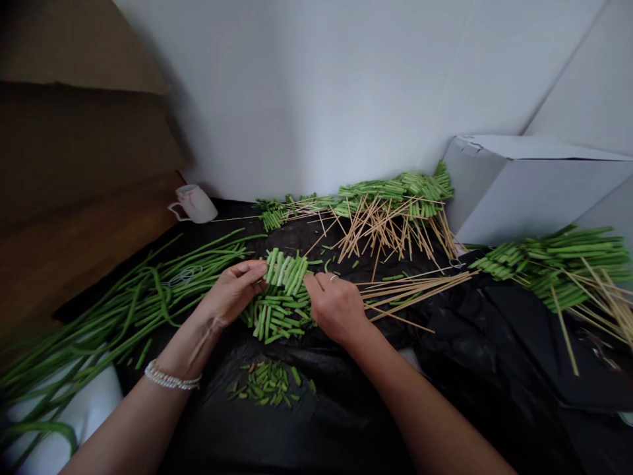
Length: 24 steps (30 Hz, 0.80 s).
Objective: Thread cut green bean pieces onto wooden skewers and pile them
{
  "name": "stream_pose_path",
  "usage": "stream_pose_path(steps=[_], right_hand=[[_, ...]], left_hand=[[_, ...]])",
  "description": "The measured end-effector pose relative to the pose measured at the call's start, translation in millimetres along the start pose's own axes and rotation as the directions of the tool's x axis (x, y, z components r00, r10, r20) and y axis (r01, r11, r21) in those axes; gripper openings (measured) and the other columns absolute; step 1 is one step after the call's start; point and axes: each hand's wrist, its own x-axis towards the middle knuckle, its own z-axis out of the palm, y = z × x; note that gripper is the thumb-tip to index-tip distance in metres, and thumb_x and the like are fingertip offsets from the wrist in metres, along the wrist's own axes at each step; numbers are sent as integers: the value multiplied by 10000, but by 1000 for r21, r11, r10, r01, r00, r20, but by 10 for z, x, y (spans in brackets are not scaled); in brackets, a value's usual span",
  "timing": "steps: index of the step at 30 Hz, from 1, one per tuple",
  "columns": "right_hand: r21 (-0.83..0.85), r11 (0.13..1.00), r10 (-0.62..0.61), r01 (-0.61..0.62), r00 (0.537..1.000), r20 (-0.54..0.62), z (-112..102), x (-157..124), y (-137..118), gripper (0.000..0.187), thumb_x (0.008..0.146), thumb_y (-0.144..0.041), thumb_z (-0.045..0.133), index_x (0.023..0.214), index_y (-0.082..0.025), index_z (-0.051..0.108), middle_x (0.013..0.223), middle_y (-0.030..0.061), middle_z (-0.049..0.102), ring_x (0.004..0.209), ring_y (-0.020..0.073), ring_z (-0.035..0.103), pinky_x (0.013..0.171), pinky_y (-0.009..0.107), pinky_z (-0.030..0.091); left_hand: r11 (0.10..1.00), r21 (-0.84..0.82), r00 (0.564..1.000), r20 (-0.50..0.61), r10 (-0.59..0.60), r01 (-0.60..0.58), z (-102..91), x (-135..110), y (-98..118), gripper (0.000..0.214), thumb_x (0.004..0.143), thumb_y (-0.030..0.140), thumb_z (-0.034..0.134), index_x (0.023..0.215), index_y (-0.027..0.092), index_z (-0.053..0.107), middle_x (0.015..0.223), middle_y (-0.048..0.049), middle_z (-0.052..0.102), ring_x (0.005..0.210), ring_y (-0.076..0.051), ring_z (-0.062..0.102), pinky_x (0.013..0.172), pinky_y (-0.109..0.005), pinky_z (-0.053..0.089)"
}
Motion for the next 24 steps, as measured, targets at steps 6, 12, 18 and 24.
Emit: stream_pose_path(steps=[6,12,18,24], right_hand=[[20,1000,14,-14,1000,5,10,-2,-1,272,823,-73,415,938,-138,652,723,29,592,679,142,478,595,268,325],[16,1000,18,-18,1000,7,20,-2,4,264,849,-93,412,936,-147,655,726,24,598,680,137,476,601,266,324],[-3,1000,5,-5,1000,3,11,8,4,252,866,-109,423,955,-142,656,730,24,601,680,139,479,598,272,324],[-41,999,-24,22,999,-36,17,8,24,301,860,-80,413,1057,-123,637,738,22,595,695,147,492,628,281,345]], left_hand=[[1000,8,1000,-3,-2,2,14,-6,6,218,586,265,841,721,161,705,759,-1,669,679,-87,585,672,-223,471],[1000,-8,999,39,-6,6,80,-58,33,218,618,276,821,737,175,670,692,43,603,613,-63,540,671,-222,489],[1000,31,999,49,1,-2,119,-94,36,255,599,289,831,749,160,670,724,29,619,644,-74,563,677,-225,498],[997,9,997,-5,79,-79,92,-65,29,260,600,297,833,754,168,667,736,28,625,645,-75,560,646,-204,488]])
